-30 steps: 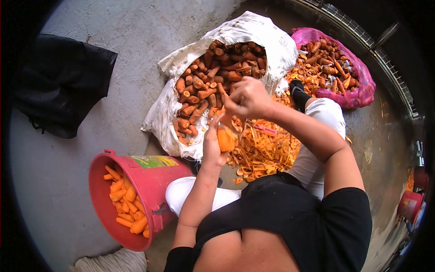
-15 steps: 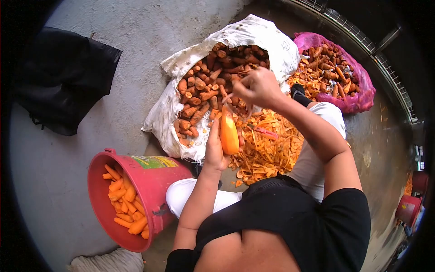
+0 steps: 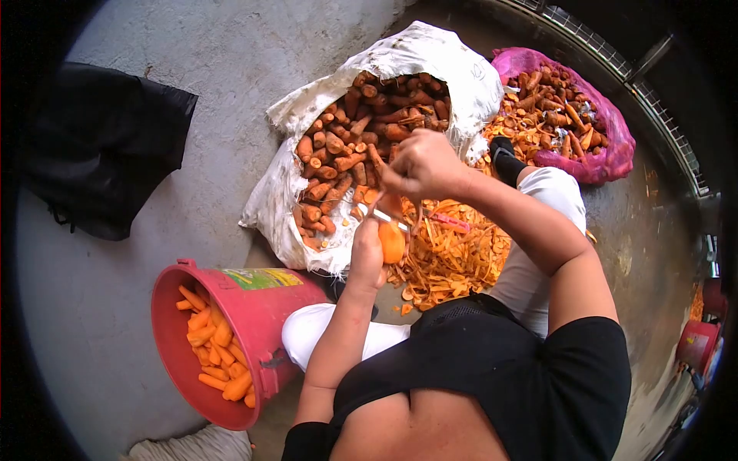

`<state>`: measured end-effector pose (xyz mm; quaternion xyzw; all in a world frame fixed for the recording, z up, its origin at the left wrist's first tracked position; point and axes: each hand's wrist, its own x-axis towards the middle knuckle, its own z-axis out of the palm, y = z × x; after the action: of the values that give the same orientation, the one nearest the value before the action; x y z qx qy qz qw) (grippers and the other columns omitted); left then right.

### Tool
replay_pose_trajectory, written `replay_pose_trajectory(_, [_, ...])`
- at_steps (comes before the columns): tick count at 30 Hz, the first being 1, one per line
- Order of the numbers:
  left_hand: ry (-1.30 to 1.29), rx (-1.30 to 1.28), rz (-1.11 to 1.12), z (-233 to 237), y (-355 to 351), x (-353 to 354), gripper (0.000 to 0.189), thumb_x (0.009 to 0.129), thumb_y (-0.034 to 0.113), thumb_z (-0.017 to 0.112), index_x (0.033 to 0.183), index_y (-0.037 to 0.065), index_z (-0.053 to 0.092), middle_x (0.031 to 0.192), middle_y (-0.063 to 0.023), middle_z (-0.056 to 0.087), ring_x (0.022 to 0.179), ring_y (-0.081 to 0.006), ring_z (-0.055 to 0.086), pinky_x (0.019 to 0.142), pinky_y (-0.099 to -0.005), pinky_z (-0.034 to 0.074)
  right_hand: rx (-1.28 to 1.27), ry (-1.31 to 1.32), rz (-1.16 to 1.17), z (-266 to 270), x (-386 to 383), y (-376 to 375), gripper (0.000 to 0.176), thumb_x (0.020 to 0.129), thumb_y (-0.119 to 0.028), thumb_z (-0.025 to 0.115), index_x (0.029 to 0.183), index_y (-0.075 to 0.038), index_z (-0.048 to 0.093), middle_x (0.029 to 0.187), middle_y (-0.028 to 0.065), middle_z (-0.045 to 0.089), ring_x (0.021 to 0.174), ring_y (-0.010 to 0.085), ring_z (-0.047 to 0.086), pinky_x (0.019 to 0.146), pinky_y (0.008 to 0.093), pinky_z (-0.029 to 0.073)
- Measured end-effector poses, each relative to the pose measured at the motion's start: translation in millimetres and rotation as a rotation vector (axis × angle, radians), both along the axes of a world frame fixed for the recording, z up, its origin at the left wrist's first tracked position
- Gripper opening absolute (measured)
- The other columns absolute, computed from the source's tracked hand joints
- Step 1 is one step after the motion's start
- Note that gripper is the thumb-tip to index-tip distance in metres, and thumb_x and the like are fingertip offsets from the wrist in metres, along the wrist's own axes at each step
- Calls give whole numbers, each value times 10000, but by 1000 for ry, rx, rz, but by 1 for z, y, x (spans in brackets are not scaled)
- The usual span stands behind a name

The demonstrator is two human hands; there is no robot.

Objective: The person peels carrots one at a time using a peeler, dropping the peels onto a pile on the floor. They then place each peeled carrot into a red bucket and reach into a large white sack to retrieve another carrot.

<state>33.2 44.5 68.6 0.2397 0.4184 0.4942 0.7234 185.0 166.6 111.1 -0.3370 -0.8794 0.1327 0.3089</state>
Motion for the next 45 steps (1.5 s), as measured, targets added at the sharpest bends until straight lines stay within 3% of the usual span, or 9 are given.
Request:
replay_pose_trajectory(10, [-216, 46, -62, 10, 0, -4, 448, 1008, 401, 288, 1190, 50, 496, 828, -73, 595, 656, -131, 579, 543, -241, 463, -191, -203, -500, -9, 35, 69, 397, 823, -381, 530, 615, -89, 700, 496, 111, 585, 446, 247, 586, 505, 368, 489])
replay_pose_trajectory(14, [-236, 5, -58, -5, 5, -13, 467, 1010, 397, 278, 1265, 56, 469, 871, -78, 612, 710, -143, 604, 593, -265, 492, -526, -3, -250, 4, 16, 35, 387, 852, -338, 549, 626, -67, 707, 492, 49, 602, 422, 104, 566, 458, 293, 458])
replay_pose_trajectory(17, [-232, -64, 9, -7, 6, -12, 441, 1008, 396, 291, 1229, 68, 486, 890, -85, 622, 727, -155, 618, 578, -286, 507, 49, 107, 130, -9, 4, 13, 376, 835, -299, 598, 547, -64, 654, 463, 78, 550, 380, 200, 514, 412, 332, 389])
replay_pose_trajectory(19, [-156, -166, 154, 7, 8, 0, 410, 1004, 401, 305, 1159, 86, 517, 882, -86, 627, 707, -165, 625, 544, -296, 511, 70, 100, 183, -3, -4, -1, 426, 842, -292, 606, 489, -55, 596, 491, 104, 541, 413, 246, 501, 410, 337, 362])
replay_pose_trajectory(20, [-188, -163, 112, -6, 7, -6, 407, 994, 426, 335, 1150, 101, 523, 895, -76, 620, 693, -162, 616, 514, -300, 502, -307, -165, 29, 10, -2, -7, 457, 858, -431, 583, 586, -78, 687, 493, 62, 595, 507, 179, 582, 522, 307, 437])
replay_pose_trajectory(24, [-166, -81, -22, -17, 9, -15, 517, 978, 514, 326, 1233, 100, 502, 849, -46, 596, 740, -124, 591, 538, -265, 482, -1039, 48, 63, 5, 3, 15, 575, 798, -628, 608, 774, -66, 729, 580, 28, 621, 554, 134, 591, 538, 290, 444])
replay_pose_trajectory(28, [180, 81, 137, 6, 11, 2, 574, 972, 565, 265, 1152, 89, 531, 751, -44, 581, 594, -99, 556, 550, -235, 465, -939, -225, 234, 15, 10, 12, 610, 729, -630, 680, 717, -20, 685, 534, 29, 562, 570, 136, 618, 490, 302, 460])
replay_pose_trajectory(33, [96, 166, 19, 10, 10, -5, 659, 974, 566, 225, 1319, 52, 449, 677, -26, 554, 553, -85, 518, 509, -217, 443, -216, -700, -268, 21, 30, 32, 537, 746, -602, 643, 685, -71, 683, 578, 96, 619, 574, 238, 627, 563, 363, 483])
replay_pose_trajectory(45, [-358, -252, 102, 7, 14, -4, 438, 980, 417, 344, 1131, 52, 534, 865, -108, 602, 700, -240, 600, 575, -323, 513, -170, -168, -95, 17, 14, 15, 498, 896, -528, 496, 727, -121, 728, 529, 57, 610, 531, 255, 619, 538, 367, 485])
